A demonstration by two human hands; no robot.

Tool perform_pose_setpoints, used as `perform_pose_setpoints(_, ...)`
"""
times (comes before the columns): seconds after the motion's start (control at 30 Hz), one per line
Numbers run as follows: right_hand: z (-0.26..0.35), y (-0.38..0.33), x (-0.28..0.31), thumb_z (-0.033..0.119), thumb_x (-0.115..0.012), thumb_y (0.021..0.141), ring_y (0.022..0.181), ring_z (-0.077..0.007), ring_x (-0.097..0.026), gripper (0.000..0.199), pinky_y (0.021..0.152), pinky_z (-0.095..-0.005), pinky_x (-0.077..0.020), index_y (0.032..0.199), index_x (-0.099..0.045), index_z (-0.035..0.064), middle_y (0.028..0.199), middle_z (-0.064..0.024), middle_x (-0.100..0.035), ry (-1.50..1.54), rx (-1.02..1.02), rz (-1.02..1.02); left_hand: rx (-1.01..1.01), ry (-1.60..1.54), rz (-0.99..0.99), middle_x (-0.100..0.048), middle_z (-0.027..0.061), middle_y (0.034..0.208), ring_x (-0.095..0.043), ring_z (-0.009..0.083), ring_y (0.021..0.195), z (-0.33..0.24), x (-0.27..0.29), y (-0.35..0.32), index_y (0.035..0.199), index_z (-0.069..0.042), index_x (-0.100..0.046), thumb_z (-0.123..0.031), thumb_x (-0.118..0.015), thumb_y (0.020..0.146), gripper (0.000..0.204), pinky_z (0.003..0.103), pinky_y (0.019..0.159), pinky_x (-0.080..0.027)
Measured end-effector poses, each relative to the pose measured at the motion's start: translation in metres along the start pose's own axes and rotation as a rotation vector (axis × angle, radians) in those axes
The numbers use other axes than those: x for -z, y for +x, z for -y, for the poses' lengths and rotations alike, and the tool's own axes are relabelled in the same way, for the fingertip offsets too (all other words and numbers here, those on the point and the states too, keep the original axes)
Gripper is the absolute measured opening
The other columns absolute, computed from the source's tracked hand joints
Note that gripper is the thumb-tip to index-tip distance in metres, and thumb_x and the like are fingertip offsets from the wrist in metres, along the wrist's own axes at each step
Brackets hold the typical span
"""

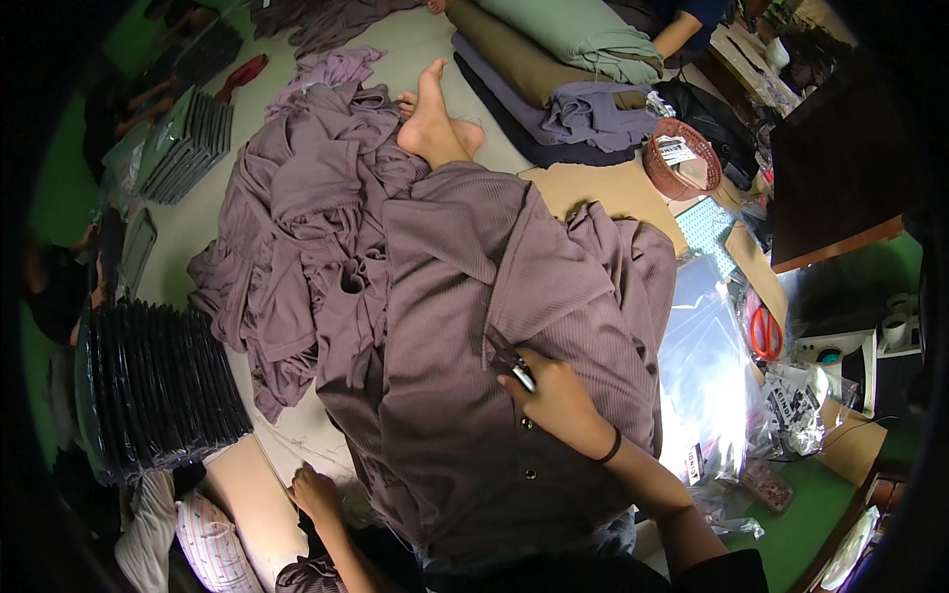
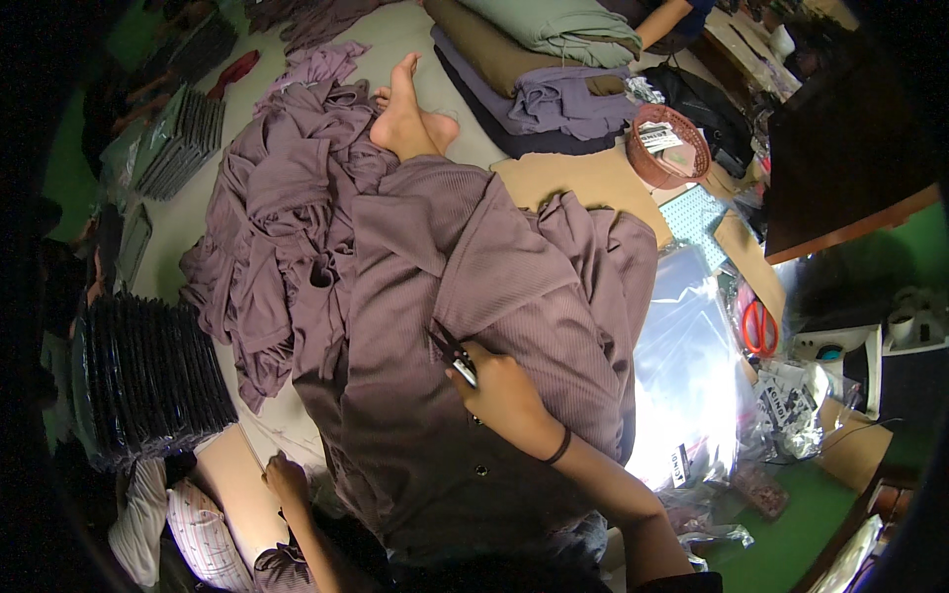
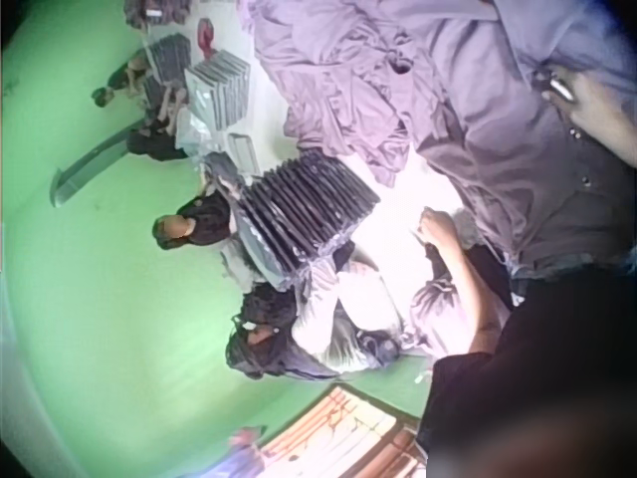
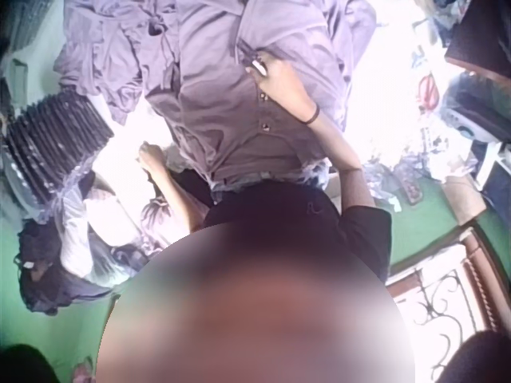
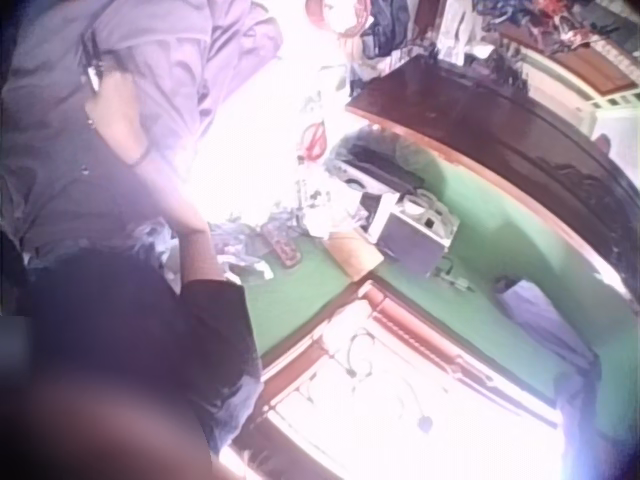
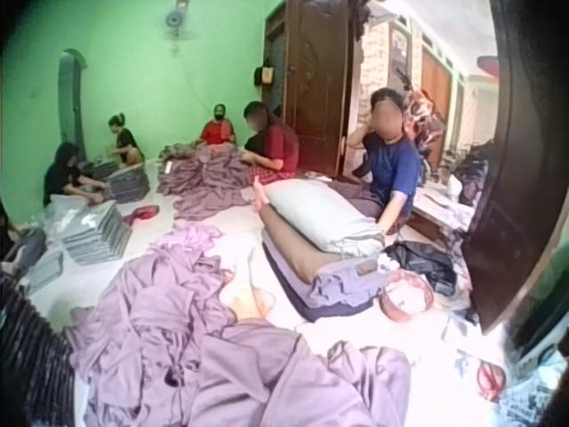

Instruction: The person sits on the floor and uses small scissors to trim loose threads from the button placket of a mauve shirt. They hold the shirt open with one hand while snipping threads with the other, then fold the shirt and place it aside.

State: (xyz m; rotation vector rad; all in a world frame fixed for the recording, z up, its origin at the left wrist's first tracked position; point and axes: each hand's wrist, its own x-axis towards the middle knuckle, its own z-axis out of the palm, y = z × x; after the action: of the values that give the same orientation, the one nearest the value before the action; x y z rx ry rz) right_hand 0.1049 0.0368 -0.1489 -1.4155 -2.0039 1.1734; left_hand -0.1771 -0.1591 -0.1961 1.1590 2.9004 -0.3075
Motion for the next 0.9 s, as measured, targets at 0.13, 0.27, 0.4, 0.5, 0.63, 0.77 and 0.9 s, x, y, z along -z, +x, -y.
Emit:
perform_pose_setpoints(0.13,0.001,0.004,-0.009,0.014,-0.056,0.078,0.064,-0.0362,-0.057,0.017,0.053,-0.0398,-0.0426,0.082,-0.051,-0.0016,0.066,-0.0225,-0.055,0.166,-0.213,0.151,-0.117,-0.671,-0.153,-0.057,0.0209,0.094,-0.055,0.033,0.085,-0.054,0.046,0.01,0.098,0.006,-0.055,-0.007,-0.053,0.076,0.025,0.037,0.076,-0.043)
perform_pose_setpoints(0.27,0.001,-0.003,-0.012,0.01,-0.056,0.077,0.06,-0.0261,-0.058,0.013,0.054,-0.0334,-0.0433,0.083,-0.053,-0.0009,0.067,-0.0186,-0.056,0.196,-0.049,0.024,-0.399,-1.16,0.047,-0.059,0.0108,0.086,-0.057,0.0197,0.076,-0.142,0.088,-0.002,0.091,-0.001,-0.058,-0.01,-0.057,0.079,0.015,0.03,0.071,-0.044)
perform_pose_setpoints(0.4,-0.002,-0.017,-0.01,0.005,-0.056,0.075,0.059,-0.0149,-0.054,0.013,0.056,-0.027,-0.0422,0.086,-0.054,-0.0003,0.067,-0.014,-0.055,0.31,-0.147,0.04,-0.572,-1.344,0.323,-0.056,0.0061,0.077,-0.054,0.0121,0.065,-0.197,0.098,-0.01,0.095,-0.009,-0.061,-0.01,-0.062,0.075,0.02,0.023,0.058,-0.043)
perform_pose_setpoints(0.5,-0.005,-0.025,-0.01,0.004,-0.056,0.074,0.059,-0.0106,-0.05,0.013,0.056,-0.0252,-0.0413,0.086,-0.055,0.0004,0.066,-0.011,-0.055,0.344,-0.178,0.026,-0.492,-1.358,0.342,-0.057,0.007,0.078,-0.054,0.0112,0.066,-0.212,0.086,-0.012,0.096,-0.007,-0.06,-0.008,-0.062,0.075,0.021,0.023,0.057,-0.043)
perform_pose_setpoints(0.63,-0.007,-0.029,-0.014,0.005,-0.057,0.074,0.058,-0.0101,-0.051,0.012,0.055,-0.0252,-0.0412,0.086,-0.055,0.0007,0.065,-0.0104,-0.055,0.372,-0.198,0.075,-0.369,-1.454,0.491,-0.06,0.0075,0.082,-0.056,0.0099,0.067,-0.213,0.067,-0.007,0.094,-0.002,-0.057,-0.006,-0.059,0.077,0.017,0.021,0.059,-0.044)
perform_pose_setpoints(0.77,-0.006,-0.029,-0.016,0.006,-0.058,0.074,0.055,-0.0138,-0.052,0.013,0.054,-0.0266,-0.0418,0.086,-0.054,0.0002,0.063,-0.0114,-0.054,0.402,-0.127,0.01,-0.212,-1.772,0.728,-0.06,0.0084,0.084,-0.058,0.0111,0.071,-0.207,0.058,-0.009,0.092,0.001,-0.053,-0.004,-0.056,0.08,0.014,0.021,0.064,-0.046)
perform_pose_setpoints(0.9,-0.005,-0.029,-0.015,0.01,-0.059,0.075,0.057,-0.0198,-0.054,0.017,0.056,-0.0284,-0.0426,0.086,-0.053,-0.0011,0.066,-0.0152,-0.055,0.307,-0.105,0.07,-0.138,-1.931,0.982,-0.06,0.0104,0.085,-0.059,0.0141,0.075,-0.198,0.056,-0.014,0.094,0.0,-0.051,0.0,-0.056,0.078,0.017,0.023,0.07,-0.047)
